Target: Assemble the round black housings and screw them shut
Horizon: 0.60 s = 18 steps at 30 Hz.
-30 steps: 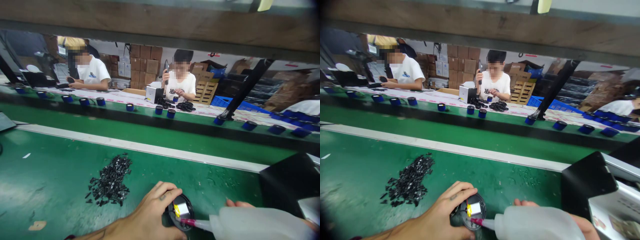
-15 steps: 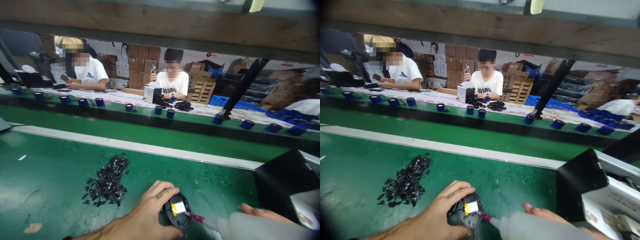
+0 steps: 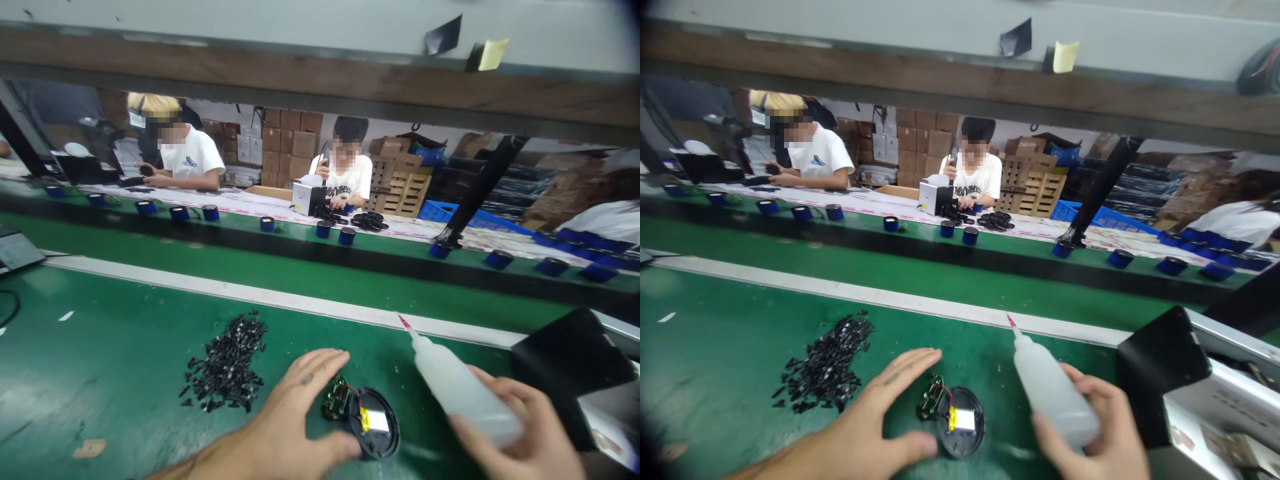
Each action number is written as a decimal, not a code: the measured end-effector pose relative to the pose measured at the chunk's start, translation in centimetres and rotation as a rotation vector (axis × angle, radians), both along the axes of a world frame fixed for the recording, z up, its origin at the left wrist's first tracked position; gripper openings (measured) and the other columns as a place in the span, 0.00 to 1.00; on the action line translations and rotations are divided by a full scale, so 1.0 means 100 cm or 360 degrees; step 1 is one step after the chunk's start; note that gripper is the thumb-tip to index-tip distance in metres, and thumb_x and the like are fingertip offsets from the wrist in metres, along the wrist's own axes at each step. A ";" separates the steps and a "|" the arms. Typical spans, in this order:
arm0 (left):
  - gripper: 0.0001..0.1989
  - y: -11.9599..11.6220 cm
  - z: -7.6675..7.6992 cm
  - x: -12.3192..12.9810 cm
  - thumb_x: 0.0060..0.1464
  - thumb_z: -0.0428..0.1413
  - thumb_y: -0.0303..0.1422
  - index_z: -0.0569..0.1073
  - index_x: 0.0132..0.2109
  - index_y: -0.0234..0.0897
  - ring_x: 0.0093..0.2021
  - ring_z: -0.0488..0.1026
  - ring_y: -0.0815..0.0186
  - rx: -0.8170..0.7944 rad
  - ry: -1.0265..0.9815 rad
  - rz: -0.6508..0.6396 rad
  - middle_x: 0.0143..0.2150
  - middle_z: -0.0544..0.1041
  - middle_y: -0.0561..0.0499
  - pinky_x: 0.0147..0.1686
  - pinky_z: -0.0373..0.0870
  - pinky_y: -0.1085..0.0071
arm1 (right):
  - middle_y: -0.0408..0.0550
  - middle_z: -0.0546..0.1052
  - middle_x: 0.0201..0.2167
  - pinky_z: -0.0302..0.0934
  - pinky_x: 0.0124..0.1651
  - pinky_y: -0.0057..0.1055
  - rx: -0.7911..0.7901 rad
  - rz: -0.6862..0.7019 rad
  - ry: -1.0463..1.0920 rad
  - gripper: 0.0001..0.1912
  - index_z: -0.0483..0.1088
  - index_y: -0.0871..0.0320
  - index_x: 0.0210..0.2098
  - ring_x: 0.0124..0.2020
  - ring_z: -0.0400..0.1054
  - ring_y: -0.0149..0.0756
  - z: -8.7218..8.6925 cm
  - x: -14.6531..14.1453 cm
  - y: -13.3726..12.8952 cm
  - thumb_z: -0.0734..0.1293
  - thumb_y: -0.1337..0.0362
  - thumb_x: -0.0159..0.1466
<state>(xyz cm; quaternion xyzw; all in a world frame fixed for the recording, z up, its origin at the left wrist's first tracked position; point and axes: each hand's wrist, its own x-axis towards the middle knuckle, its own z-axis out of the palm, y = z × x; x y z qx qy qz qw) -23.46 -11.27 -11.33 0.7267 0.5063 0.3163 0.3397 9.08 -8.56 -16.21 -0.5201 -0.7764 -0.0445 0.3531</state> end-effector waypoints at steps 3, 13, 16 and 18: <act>0.12 -0.001 0.013 -0.030 0.59 0.52 0.30 0.78 0.46 0.41 0.51 0.74 0.57 0.0308 0.0111 0.0214 0.49 0.79 0.48 0.56 0.68 0.51 | 0.57 0.71 0.50 0.73 0.38 0.48 0.0232 0.0158 -0.0389 0.23 0.65 0.54 0.42 0.47 0.71 0.58 0.026 -0.032 0.009 0.65 0.42 0.61; 0.11 -0.012 0.028 -0.069 0.59 0.50 0.29 0.78 0.37 0.40 0.45 0.76 0.60 0.0551 0.0193 0.0465 0.44 0.80 0.49 0.50 0.70 0.59 | 0.43 0.74 0.29 0.68 0.38 0.33 -0.0789 0.0561 -0.0359 0.07 0.71 0.53 0.23 0.34 0.71 0.40 0.084 -0.170 0.041 0.73 0.68 0.54; 0.12 -0.023 0.027 -0.074 0.60 0.50 0.31 0.78 0.36 0.39 0.42 0.76 0.61 0.0437 0.0071 0.0563 0.40 0.80 0.50 0.45 0.72 0.63 | 0.40 0.75 0.34 0.68 0.35 0.25 -0.0676 0.0835 -0.0227 0.06 0.69 0.51 0.31 0.35 0.71 0.33 0.080 -0.148 0.030 0.64 0.63 0.67; 0.10 -0.026 0.025 -0.069 0.60 0.51 0.33 0.78 0.38 0.38 0.34 0.75 0.64 0.0158 -0.0058 0.0601 0.36 0.78 0.50 0.35 0.72 0.68 | 0.41 0.76 0.36 0.70 0.39 0.25 -0.0314 0.0997 -0.0140 0.07 0.70 0.51 0.38 0.34 0.73 0.32 0.071 -0.121 0.018 0.61 0.60 0.71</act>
